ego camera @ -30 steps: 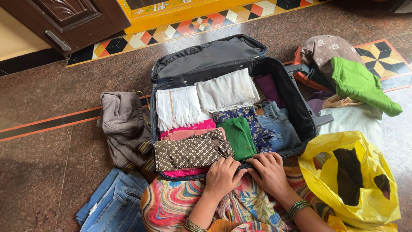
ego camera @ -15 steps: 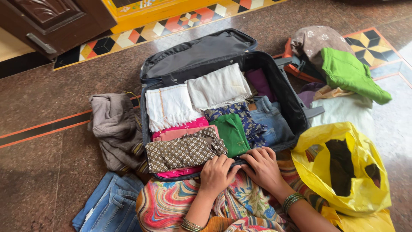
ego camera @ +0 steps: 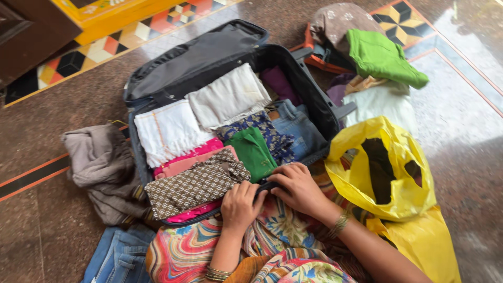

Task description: The person folds various garments and places them into an open suitcase. They handle patterned tops, solid-colored shirts, and jeans, arranging them neatly inside the luggage.

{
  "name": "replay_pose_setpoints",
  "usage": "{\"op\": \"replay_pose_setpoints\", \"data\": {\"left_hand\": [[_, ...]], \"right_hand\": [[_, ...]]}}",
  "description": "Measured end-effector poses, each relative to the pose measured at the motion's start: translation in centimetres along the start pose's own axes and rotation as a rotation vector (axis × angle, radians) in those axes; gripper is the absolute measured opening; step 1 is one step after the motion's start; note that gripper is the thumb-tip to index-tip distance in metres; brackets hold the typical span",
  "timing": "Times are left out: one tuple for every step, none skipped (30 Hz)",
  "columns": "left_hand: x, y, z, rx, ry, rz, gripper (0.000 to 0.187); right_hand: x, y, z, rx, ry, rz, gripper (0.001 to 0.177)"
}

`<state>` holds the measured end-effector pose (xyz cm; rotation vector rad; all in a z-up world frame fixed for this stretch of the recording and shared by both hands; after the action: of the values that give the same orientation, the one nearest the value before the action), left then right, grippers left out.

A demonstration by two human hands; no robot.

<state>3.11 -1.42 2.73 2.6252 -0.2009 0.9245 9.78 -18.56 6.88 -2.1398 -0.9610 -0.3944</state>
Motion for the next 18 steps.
{"op": "replay_pose_setpoints", "data": {"left_hand": [[0.0, -0.1, 0.0, 0.009, 0.000, 0.001, 0.027], [-0.1, -0.1, 0.1, 0.018, 0.000, 0.002, 0.028], [-0.2, -0.1, 0.1, 0.018, 0.005, 0.004, 0.028], [-0.2, -0.1, 0.2, 0.018, 0.010, 0.006, 0.028], [-0.2, -0.1, 0.3, 0.021, 0.021, 0.009, 0.028], [-0.2, -0.1, 0.3, 0.016, 0.023, 0.010, 0.028], [-0.1, -0.2, 0.4, 0.015, 0.030, 0.009, 0.028], [-0.1, -0.2, 0.4, 0.014, 0.036, 0.008, 0.028], [-0.2, -0.2, 0.4, 0.010, 0.039, 0.008, 0.028], [-0.2, -0.2, 0.4, 0.007, 0.041, 0.008, 0.028], [-0.3, -0.3, 0.4, 0.005, 0.044, 0.008, 0.027], [-0.4, -0.3, 0.4, 0.006, 0.040, 0.007, 0.027], [-0.4, -0.3, 0.4, 0.008, 0.037, 0.007, 0.027], [-0.4, -0.3, 0.5, 0.009, 0.034, 0.007, 0.027], [-0.4, -0.3, 0.5, 0.007, 0.033, 0.007, 0.027], [-0.4, -0.3, 0.5, 0.005, 0.031, 0.008, 0.027], [-0.4, -0.4, 0.5, 0.004, 0.029, 0.007, 0.026], [-0.4, -0.4, 0.5, 0.000, 0.028, 0.005, 0.026]], "right_hand": [[0.1, -0.3, -1.2, 0.061, 0.002, 0.060, 0.029], [0.0, -0.6, -2.7, 0.122, 0.004, 0.121, 0.030], [-0.1, -0.8, -3.9, 0.183, 0.006, 0.179, 0.032], [-0.2, -0.7, -5.1, 0.138, 0.021, 0.197, 0.030], [-0.3, -0.2, -6.5, 0.093, 0.038, 0.208, 0.028], [-0.5, 0.6, -7.9, 0.048, 0.055, 0.220, 0.027], [-0.9, 2.0, -8.9, -0.046, 0.040, 0.353, 0.026], [-1.6, 3.5, -10.0, -0.140, 0.025, 0.486, 0.027], [-2.0, 5.2, -11.1, -0.210, 0.050, 0.442, 0.029], [-2.4, 7.0, -12.0, -0.280, 0.074, 0.398, 0.030], [-3.2, 9.1, -12.6, -0.349, 0.033, 0.445, 0.031], [-4.1, 11.2, -13.0, -0.419, -0.007, 0.490, 0.032], [-5.1, 13.3, -12.9, -0.483, -0.088, 0.573, 0.030], [-6.0, 15.3, -12.7, -0.547, -0.168, 0.655, 0.028], [-7.0, 17.1, -12.4, -0.610, -0.247, 0.738, 0.026], [-7.4, 18.1, -12.1, -0.636, -0.181, 0.598, 0.032], [-7.7, 18.8, -11.6, -0.658, -0.115, 0.457, 0.040], [-8.0, 19.2, -11.2, -0.677, -0.049, 0.317, 0.048]]}}
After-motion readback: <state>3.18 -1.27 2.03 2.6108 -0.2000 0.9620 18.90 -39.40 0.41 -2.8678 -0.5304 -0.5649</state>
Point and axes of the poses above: each hand's wrist, its own x-axis towards the middle knuckle, its own z-axis out of the palm, y = z × x, the point moved 3 cm from there along x, towards the middle knuckle, and after that the axes turned 12 degrees about y, right-handed, at the moved point
